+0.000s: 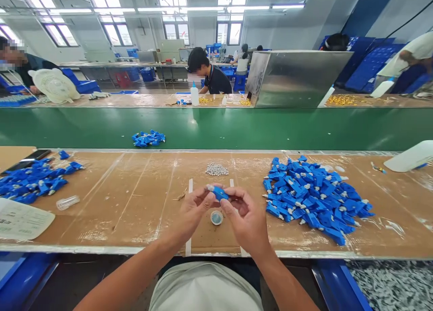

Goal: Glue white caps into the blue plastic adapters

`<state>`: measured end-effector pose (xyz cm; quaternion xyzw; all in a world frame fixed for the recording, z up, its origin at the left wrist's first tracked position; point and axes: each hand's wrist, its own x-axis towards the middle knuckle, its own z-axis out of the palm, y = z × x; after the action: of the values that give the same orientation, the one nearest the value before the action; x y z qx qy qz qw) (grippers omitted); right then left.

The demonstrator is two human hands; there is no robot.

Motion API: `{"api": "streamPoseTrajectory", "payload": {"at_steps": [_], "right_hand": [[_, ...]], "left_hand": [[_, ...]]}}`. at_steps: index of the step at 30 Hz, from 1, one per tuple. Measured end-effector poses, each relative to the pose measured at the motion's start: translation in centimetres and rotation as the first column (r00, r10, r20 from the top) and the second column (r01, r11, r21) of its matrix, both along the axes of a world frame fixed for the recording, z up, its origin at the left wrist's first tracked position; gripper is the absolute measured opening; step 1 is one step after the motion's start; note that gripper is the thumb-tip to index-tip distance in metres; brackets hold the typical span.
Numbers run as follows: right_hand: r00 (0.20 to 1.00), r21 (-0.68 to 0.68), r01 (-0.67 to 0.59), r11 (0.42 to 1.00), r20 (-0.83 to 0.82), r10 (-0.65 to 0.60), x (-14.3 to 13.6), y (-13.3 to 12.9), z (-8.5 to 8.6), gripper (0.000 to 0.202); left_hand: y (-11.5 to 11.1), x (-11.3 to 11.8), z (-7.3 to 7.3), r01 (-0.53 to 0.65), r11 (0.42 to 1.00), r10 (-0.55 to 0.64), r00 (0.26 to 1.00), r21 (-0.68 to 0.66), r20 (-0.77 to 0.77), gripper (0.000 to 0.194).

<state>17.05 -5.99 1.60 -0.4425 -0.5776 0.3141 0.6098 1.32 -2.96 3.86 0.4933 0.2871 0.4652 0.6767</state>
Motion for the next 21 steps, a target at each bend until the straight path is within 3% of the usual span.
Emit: {"api": "streamPoseTrajectory", "payload": {"at_steps": [3, 6, 8, 10, 13, 17, 21], "right_hand": [[0.892, -0.3, -0.266, 0.916, -0.436, 0.116, -0.2, 0.4, 0.0, 0.033], [0.815, -0.401, -0.403, 0.823, -0.566, 0.124, 0.0, 1.0, -0.1, 0.041], [0.871, -0.44, -0.366, 0.82, -0.473, 0.135, 0.8, 1.2, -0.6, 0.041], [0.963, -0.473, -0.222, 0.853, -0.241, 0.117, 2.0, 1.4, -1.5, 0.039], [0.995, -0.507, -0.067, 0.859, 0.034, 0.098, 3.3, 1.3, -3.4, 0.035], [0.981, -0.569, -0.152, 0.808, 0.011, 0.192, 2.7, 0.9, -5.7, 0.036], [0.978, -0.576, -0.181, 0.797, -0.016, 0.21, 1.7, 1.0, -6.5, 0.032]], "left_hand": [[0.8, -0.4, -0.8, 0.073, 0.995, -0.074, 0.997, 0.068, 0.005, 0.04], [1.5, -0.6, -2.0, 0.088, 0.994, -0.09, 0.996, 0.068, 0.026, 0.034], [2.1, -0.9, -2.7, 0.078, 0.996, -0.079, 0.996, 0.033, 0.028, 0.034], [3.0, -1.5, -3.1, 0.011, 0.999, -0.01, 0.999, -0.031, 0.038, 0.034], [4.6, -2.6, -3.7, -0.096, 0.986, 0.098, 0.995, -0.136, 0.006, 0.037], [6.3, -3.4, -5.1, -0.138, 0.97, 0.124, 0.989, -0.2, -0.078, 0.041], [6.7, -3.2, -6.1, -0.116, 0.965, 0.097, 0.991, -0.235, -0.09, 0.043]]}}
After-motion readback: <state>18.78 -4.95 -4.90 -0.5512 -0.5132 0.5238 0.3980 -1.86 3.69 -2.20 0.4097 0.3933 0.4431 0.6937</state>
